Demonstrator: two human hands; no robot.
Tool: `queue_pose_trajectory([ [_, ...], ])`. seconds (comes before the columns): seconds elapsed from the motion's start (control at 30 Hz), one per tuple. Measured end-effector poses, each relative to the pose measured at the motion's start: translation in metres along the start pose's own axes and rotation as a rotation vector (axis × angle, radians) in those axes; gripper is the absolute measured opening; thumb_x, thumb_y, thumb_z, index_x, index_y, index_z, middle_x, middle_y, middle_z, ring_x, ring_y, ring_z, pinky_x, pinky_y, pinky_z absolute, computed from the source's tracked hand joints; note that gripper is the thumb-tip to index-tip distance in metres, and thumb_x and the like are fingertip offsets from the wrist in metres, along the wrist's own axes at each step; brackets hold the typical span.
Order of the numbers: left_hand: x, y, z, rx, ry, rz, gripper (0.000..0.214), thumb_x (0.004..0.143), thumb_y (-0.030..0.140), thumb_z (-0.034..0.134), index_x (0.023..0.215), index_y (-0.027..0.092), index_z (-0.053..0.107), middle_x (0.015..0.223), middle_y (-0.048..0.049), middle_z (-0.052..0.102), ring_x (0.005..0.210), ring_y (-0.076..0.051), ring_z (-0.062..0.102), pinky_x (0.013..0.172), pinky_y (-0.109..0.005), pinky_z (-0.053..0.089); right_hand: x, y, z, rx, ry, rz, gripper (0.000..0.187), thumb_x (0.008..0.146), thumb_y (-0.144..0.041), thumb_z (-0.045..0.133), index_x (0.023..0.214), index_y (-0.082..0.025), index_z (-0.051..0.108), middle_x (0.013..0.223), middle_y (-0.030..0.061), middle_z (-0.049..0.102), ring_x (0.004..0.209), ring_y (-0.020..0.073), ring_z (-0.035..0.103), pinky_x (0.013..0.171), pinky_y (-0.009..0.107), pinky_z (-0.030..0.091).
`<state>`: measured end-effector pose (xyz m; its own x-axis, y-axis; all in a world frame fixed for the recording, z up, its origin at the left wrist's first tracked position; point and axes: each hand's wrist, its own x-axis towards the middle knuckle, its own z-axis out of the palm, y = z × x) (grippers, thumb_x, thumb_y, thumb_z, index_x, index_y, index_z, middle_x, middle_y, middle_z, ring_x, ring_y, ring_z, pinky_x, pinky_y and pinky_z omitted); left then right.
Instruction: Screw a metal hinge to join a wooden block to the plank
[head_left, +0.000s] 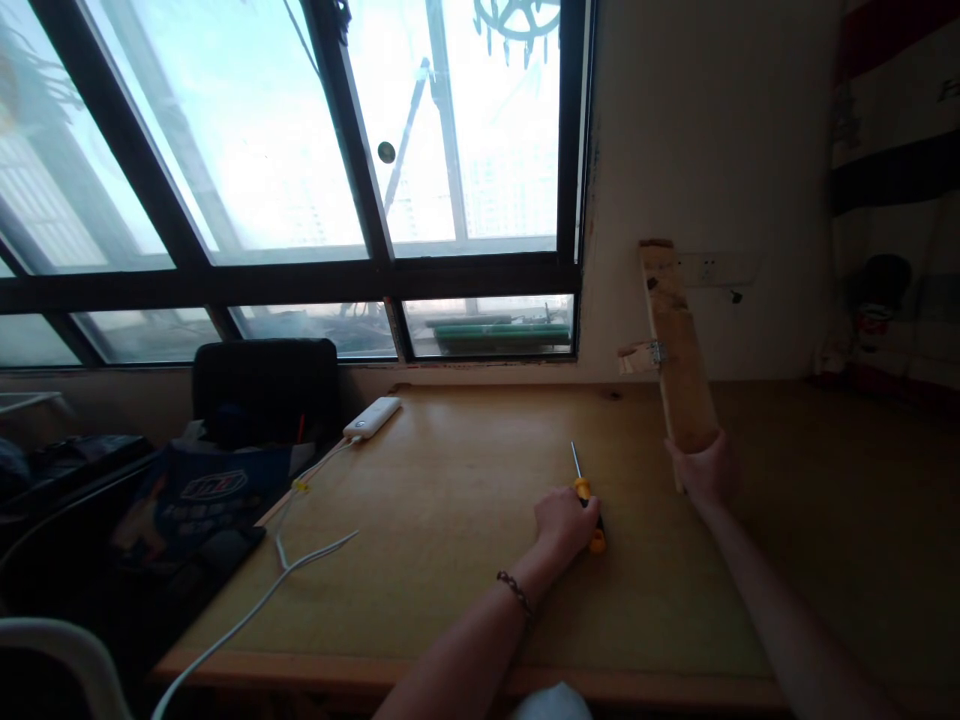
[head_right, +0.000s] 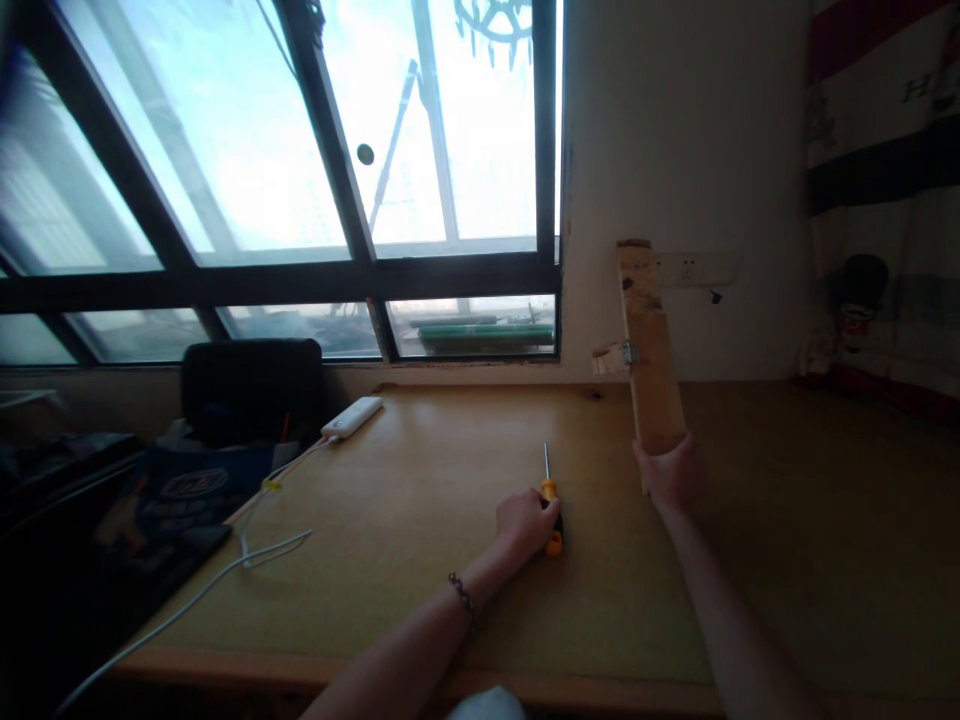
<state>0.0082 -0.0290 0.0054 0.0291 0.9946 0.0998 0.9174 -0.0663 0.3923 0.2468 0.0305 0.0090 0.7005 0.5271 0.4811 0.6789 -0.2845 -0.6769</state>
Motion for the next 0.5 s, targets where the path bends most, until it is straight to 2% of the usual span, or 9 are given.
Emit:
queue_pose_trajectory([
  [0.33, 0.005, 0.005, -0.006, 0.020, -0.069, -0.001, 0.054, 0.078, 0.055, 0.033, 0.086, 0.014, 0.068, 0.086, -0.0155, 0.066, 0.081, -0.027, 0.061, 0.067, -0.032, 0.043, -0.063, -0.061, -0.048, 0.178, -0.249, 0.009, 0.089, 0.054, -0.059, 0.063, 0.127, -0.012, 0.039, 0.119, 0.0186, 0.052, 0.105, 0.0347, 0.051, 0.080, 0.039, 0.041],
  [0.43, 0.003, -0.004, -0.016, -0.084, -0.024, 0.033, 0.060, 0.080, 0.058, 0.027, 0.079, 0.013, 0.066, 0.081, -0.0161, 0.065, 0.079, -0.026, 0.061, 0.068, -0.033, 0.042, -0.091, -0.074, -0.060, 0.201, -0.333, 0.042, 0.091, 0.053, -0.060, 0.063, 0.127, -0.012, 0.039, 0.120, 0.0179, 0.052, 0.105, 0.0336, 0.052, 0.080, 0.038, 0.042],
  [0.5, 0.000, -0.012, -0.026, -0.282, 0.047, 0.098, 0.059, 0.081, 0.059, 0.027, 0.077, 0.013, 0.064, 0.077, -0.0142, 0.064, 0.076, -0.024, 0.060, 0.068, -0.032, 0.042, -0.111, -0.082, -0.067, 0.201, -0.381, 0.059, 0.093, 0.054, -0.060, 0.062, 0.129, -0.011, 0.037, 0.122, 0.0181, 0.051, 0.107, 0.0332, 0.051, 0.082, 0.038, 0.041],
])
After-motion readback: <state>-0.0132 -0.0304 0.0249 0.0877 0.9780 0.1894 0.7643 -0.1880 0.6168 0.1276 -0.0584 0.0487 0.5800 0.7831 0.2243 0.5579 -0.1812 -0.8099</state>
